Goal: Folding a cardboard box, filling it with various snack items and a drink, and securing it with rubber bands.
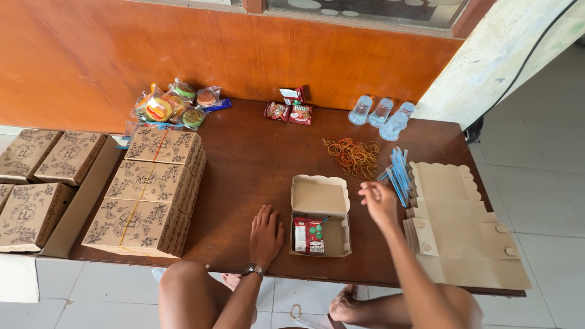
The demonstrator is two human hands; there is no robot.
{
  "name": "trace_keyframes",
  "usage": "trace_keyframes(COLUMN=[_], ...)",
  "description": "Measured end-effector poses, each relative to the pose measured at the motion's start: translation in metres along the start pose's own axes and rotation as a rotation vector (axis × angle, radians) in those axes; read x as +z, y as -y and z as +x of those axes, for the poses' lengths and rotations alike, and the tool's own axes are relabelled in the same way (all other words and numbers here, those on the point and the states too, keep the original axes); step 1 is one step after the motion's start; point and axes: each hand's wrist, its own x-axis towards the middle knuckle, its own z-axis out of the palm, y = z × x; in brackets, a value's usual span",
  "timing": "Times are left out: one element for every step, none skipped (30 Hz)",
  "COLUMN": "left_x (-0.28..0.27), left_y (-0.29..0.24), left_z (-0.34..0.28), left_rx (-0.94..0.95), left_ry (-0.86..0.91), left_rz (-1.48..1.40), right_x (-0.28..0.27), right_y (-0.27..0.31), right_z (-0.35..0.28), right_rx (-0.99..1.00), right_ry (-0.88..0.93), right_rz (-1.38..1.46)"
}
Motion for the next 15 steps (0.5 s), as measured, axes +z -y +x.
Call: trace_keyframes(left_x=[0.001,0.002,0.003,0.005,0.006,0.006,0.005,0.005,0.005,0.007,0.01,0.012,0.011,0.01,0.009], left_y=[0.0,0.0,0.0,0.0,0.0,0.002,0.002,0.001,0.0,0.001,0.002,0.003,0.002,0.002,0.001], left_z=[0.001,0.001,0.001,0.001,0.001,0.003,0.003,0.003,0.004,0.005,0.006,0.003,0.007,0.007,0.007], left_rx=[0.001,-0.005,-0.011,-0.005,-0.012,-0.023,-0.02,-0.014,-0.008,-0.005,-0.017,-0.031,-0.029,-0.03,-0.031], left_ry=[0.005,0.012,0.019,0.019,0.053,0.08,0.074,0.063,0.051,0.043,0.065,0.092,0.089,0.087,0.086], left_rz=[0.004,0.022,0.04,0.041,0.016,-0.006,-0.002,0.004,0.009,0.009,0.025,0.04,0.041,0.045,0.049], right_x=[0.0,0.0,-0.001,-0.009,-0.018,-0.023,-0.027,-0.031,-0.035,-0.037,-0.039,-0.041,-0.042,-0.044,-0.046], right_y=[-0.019,-0.039,-0.058,-0.067,-0.076,-0.082,-0.093,-0.105,-0.116,-0.111,-0.107,-0.104,-0.086,-0.071,-0.055], right_z=[0.018,0.036,0.053,0.068,0.082,0.1,0.117,0.135,0.154,0.171,0.189,0.203,0.216,0.225,0.235], right_rx=[0.005,-0.027,-0.06,-0.059,-0.057,-0.062,-0.067,-0.115,-0.163,-0.169,-0.099,-0.025,-0.026,0.035,0.096], right_ry=[0.001,0.008,0.016,0.011,0.052,0.097,0.093,0.113,0.133,0.126,0.205,0.289,0.286,0.297,0.307], right_rz=[0.004,-0.1,-0.204,-0.202,-0.397,-0.589,-0.584,-0.721,-0.858,-0.857,-0.887,-0.916,-0.915,-0.884,-0.852])
